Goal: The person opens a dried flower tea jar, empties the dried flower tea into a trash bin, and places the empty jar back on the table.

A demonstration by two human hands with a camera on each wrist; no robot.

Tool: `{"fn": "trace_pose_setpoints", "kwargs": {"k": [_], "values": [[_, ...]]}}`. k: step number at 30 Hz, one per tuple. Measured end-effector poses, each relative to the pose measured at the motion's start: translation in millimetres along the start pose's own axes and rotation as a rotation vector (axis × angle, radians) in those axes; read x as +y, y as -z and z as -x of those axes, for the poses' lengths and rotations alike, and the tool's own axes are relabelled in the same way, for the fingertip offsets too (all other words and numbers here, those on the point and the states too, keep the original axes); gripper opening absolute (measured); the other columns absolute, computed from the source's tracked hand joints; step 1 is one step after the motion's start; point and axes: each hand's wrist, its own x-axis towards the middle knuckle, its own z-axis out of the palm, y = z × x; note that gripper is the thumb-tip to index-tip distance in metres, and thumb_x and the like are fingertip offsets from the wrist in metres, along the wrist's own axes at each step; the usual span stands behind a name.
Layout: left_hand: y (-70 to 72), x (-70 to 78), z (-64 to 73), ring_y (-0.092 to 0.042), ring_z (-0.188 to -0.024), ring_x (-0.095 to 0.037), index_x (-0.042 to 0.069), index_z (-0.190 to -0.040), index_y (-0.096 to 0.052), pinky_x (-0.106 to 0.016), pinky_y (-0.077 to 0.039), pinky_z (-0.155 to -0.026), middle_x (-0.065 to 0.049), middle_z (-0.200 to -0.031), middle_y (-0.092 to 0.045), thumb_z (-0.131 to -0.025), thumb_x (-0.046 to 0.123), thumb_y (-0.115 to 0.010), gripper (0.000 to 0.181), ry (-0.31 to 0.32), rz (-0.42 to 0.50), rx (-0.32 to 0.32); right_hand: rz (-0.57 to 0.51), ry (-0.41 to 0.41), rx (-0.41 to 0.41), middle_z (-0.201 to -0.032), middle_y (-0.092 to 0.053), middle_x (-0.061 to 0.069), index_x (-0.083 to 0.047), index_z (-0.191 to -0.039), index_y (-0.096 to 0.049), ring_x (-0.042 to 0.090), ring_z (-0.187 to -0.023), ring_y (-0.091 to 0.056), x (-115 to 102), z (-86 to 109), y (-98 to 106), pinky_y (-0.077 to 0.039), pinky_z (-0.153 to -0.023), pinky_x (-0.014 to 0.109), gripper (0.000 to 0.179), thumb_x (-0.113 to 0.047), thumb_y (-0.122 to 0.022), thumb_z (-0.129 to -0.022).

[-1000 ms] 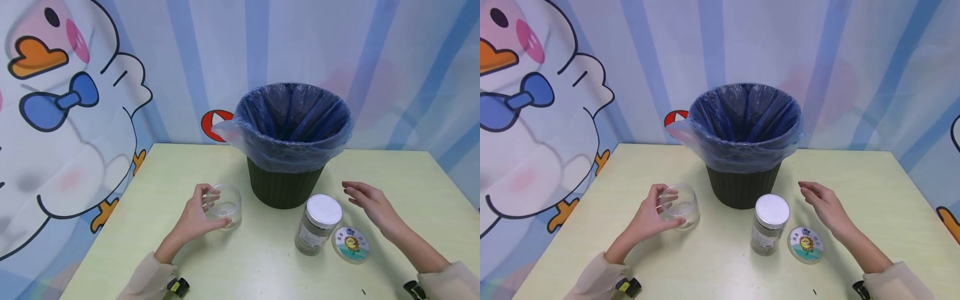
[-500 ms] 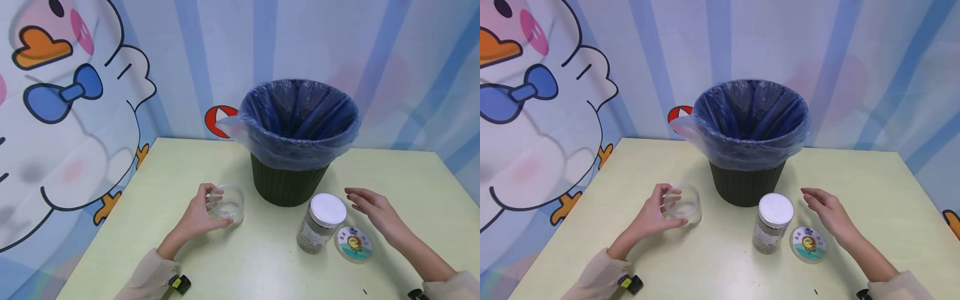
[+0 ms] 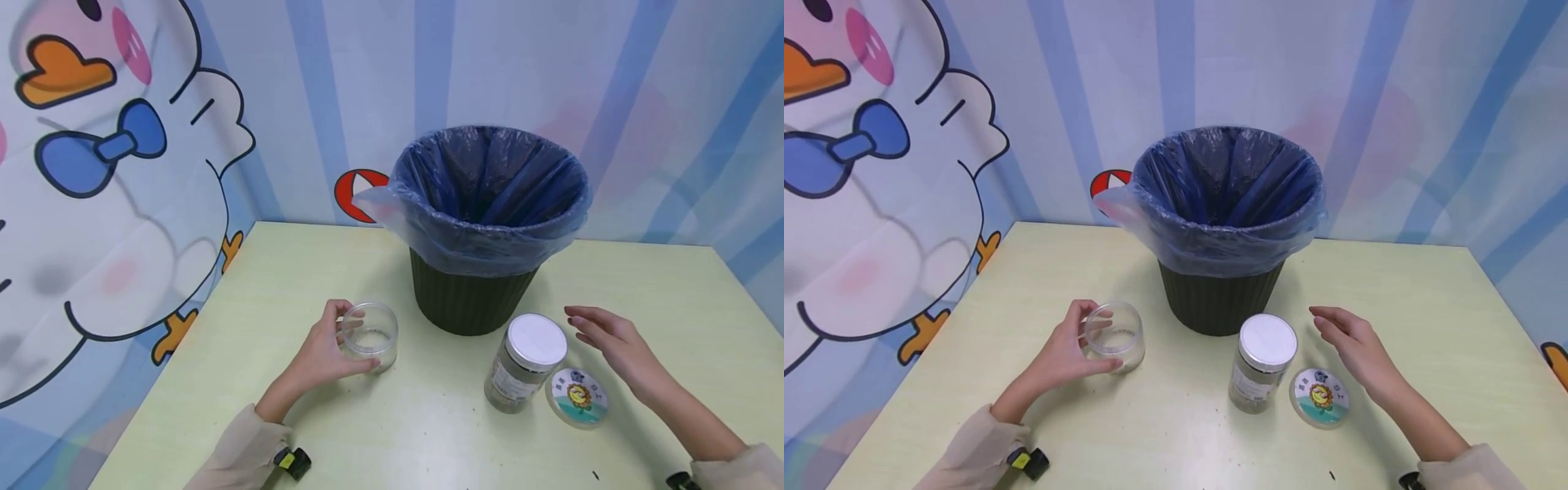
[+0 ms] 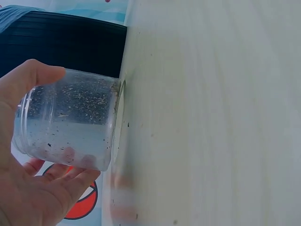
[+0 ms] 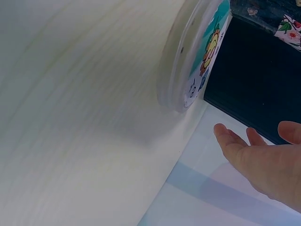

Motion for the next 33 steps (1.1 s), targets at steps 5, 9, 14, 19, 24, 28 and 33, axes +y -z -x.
{"fn": "trace_pose_setpoints", "kwargs": {"k": [5, 9, 14, 19, 24, 28, 33], "values": [[1.4, -0.1, -0.1, -0.055, -0.127, -0.031, 0.009, -0.128, -0.036, -0.052, -0.046, -0.102, -0.014, -0.133, -0.055, -0.066, 0.022, -0.093, 0.085, 0.006, 0.016, -0.012, 0.002, 0.002, 0.001, -0.142, -0.043, 0.035, 0.016, -0.141, -0.041, -0.017, -0.106, -0.049, 0.8, 0.4, 0.8, -0.047, -0.088, 0.011, 0.049, -0.021, -0.042, -0.109], [3.0, 0.5, -0.4, -0.054, -0.127, -0.034, 0.009, -0.129, -0.035, -0.052, -0.046, -0.102, -0.015, -0.134, -0.054, -0.067, 0.020, -0.092, 0.085, 0.026, 0.028, -0.019, 0.005, -0.002, 0.002, -0.142, -0.043, 0.035, 0.015, -0.141, -0.042, -0.018, -0.105, -0.049, 1.2, 1.6, 1.5, -0.046, -0.088, 0.011, 0.049, -0.022, -0.042, -0.109], [3.8, -1.0, -0.2, -0.054, -0.127, -0.034, 0.010, -0.129, -0.034, -0.053, -0.046, -0.101, -0.014, -0.135, -0.055, -0.067, 0.022, -0.092, 0.086, 0.056, 0.026, -0.026, 0.005, -0.006, 0.001, -0.142, -0.043, 0.035, 0.015, -0.141, -0.042, -0.018, -0.105, -0.049, 1.4, 2.6, 1.3, -0.046, -0.087, 0.011, 0.049, -0.022, -0.042, -0.109], [4.2, -0.5, 0.9, -0.051, -0.127, -0.036, 0.011, -0.130, -0.033, -0.053, -0.044, -0.103, -0.013, -0.136, -0.054, -0.068, 0.023, -0.091, 0.086, 0.090, 0.033, -0.033, 0.002, -0.002, 0.002, -0.141, -0.044, 0.035, 0.015, -0.141, -0.042, -0.017, -0.104, -0.050, 0.5, 2.8, 1.4, -0.046, -0.087, 0.010, 0.049, -0.021, -0.042, -0.109], [5.3, 0.0, 2.5, -0.049, -0.127, -0.040, 0.013, -0.135, -0.031, -0.055, -0.043, -0.104, -0.014, -0.137, -0.053, -0.068, 0.024, -0.091, 0.091, 0.087, 0.040, -0.046, 0.021, -0.016, -0.010, -0.142, -0.045, 0.034, 0.014, -0.142, -0.041, -0.016, -0.103, -0.051, -1.6, 3.3, 3.1, -0.045, -0.088, 0.010, 0.049, -0.023, -0.042, -0.109], [6.6, 1.1, 3.8, -0.047, -0.130, -0.038, 0.014, -0.141, -0.029, -0.055, -0.040, -0.106, -0.016, -0.139, -0.049, -0.068, 0.025, -0.092, 0.097, 0.078, 0.034, -0.053, 0.039, -0.029, -0.010, -0.142, -0.045, 0.034, 0.013, -0.143, -0.041, -0.015, -0.103, -0.052, -2.6, 4.4, 3.9, -0.047, -0.089, 0.013, 0.049, -0.023, -0.041, -0.109], [9.3, 5.4, 5.4, -0.043, -0.132, -0.033, 0.011, -0.146, -0.029, -0.054, -0.036, -0.109, -0.014, -0.141, -0.046, -0.068, 0.032, -0.092, 0.102, 0.046, -0.011, -0.037, 0.024, -0.006, -0.006, -0.141, -0.045, 0.035, 0.014, -0.142, -0.041, -0.016, -0.103, -0.052, -1.5, 6.6, 4.7, -0.045, -0.087, 0.009, 0.048, -0.021, -0.041, -0.109]]}}
